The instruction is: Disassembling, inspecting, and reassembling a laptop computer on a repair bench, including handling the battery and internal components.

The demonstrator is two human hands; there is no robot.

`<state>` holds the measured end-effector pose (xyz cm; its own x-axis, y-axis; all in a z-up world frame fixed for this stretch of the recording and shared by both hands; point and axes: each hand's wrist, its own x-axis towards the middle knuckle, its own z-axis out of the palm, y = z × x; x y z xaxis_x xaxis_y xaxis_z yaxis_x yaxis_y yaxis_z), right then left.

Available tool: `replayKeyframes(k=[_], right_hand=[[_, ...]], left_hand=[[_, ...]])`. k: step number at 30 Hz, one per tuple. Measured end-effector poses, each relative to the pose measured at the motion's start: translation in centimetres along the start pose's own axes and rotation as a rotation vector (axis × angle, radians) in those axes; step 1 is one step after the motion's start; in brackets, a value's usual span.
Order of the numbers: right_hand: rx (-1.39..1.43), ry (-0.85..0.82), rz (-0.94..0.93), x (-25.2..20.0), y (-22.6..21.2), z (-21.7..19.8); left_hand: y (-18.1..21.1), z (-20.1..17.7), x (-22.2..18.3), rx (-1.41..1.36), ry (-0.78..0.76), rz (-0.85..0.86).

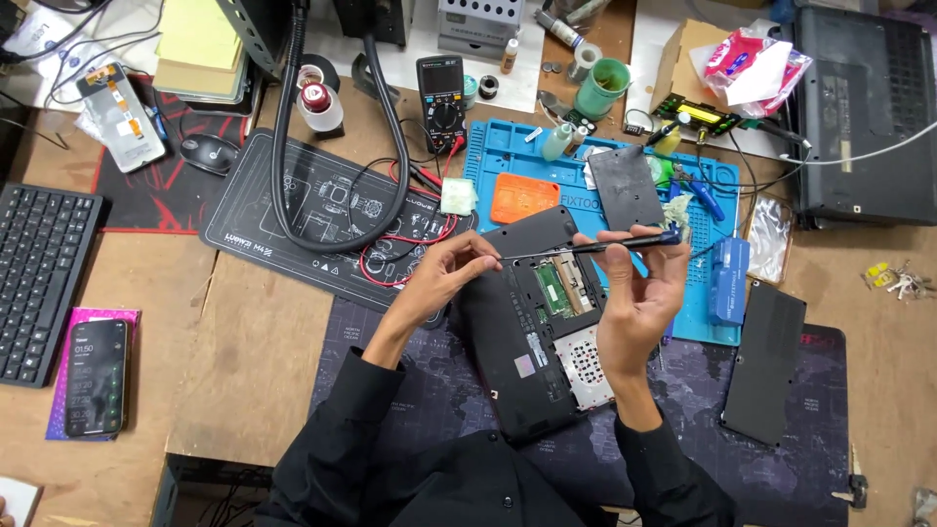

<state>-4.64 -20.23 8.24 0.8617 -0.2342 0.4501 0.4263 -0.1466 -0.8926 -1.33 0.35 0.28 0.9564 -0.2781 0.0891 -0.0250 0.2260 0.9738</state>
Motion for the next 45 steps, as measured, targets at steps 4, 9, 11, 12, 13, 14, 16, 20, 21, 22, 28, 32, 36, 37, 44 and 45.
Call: replayKeyframes(k=[4,9,11,12,13,14,16,20,21,22,28,32,36,37,44,45], right_hand=[[-0.006,0.035,-0.001,0.1,0.3,-0.5],[-0.014,0.035,-0.008,0.7,-0.1,-0.5],[-0.023,0.041,-0.005,0.8,1.1,-1.1],[-0.032,0.046,0.005,0.8,1.7,-1.5],[-0.034,0.05,0.004,1.0,2.2,-1.8],[-0.062,0.043,0.013,1.2,2.7,-2.1],[-0.093,0.043,0.02,1.8,2.5,-2.0],[-0.073,-0.002,-0.011,3.1,0.5,-1.0],[-0.06,-0.017,-0.016,3.2,0.2,-0.8],[-0.06,-0.015,-0.016,3.3,0.1,-0.7],[-0.081,-0.036,-0.047,3.5,0.0,-0.6],[-0.07,-0.04,-0.032,3.6,0.2,-0.4],[-0.074,-0.05,-0.016,3.6,0.3,-0.6],[-0.075,-0.048,-0.016,3.6,0.4,-0.7],[-0.054,-0.038,0.004,3.6,1.2,-0.8],[-0.055,-0.032,0.008,3.5,1.2,-0.9]], left_hand=[[0.2,0.2,0.4,0.0,-0.002,-0.004],[0.4,0.8,0.8,0.02,-0.011,-0.002],[0.2,0.9,1.2,0.052,-0.017,0.005],[0.1,1.0,1.3,0.084,-0.022,0.003],[-0.1,1.0,1.6,0.083,-0.026,0.003],[-0.3,1.0,1.9,0.097,-0.023,0.024],[-0.6,1.0,2.5,0.111,-0.027,0.045],[-0.5,0.5,3.5,0.141,-0.014,0.064],[-0.4,0.3,3.6,0.153,-0.019,0.063],[-0.3,0.2,3.7,0.154,-0.02,0.064],[-0.1,-0.1,3.8,0.198,-0.03,0.048],[-0.2,0.0,3.8,0.194,-0.036,0.03],[-0.2,0.0,3.8,0.204,-0.041,0.026],[-0.1,0.0,3.8,0.204,-0.043,0.026],[-1.0,-0.1,4.2,0.233,-0.043,0.015],[-1.2,-0.1,4.2,0.229,-0.041,0.007]])
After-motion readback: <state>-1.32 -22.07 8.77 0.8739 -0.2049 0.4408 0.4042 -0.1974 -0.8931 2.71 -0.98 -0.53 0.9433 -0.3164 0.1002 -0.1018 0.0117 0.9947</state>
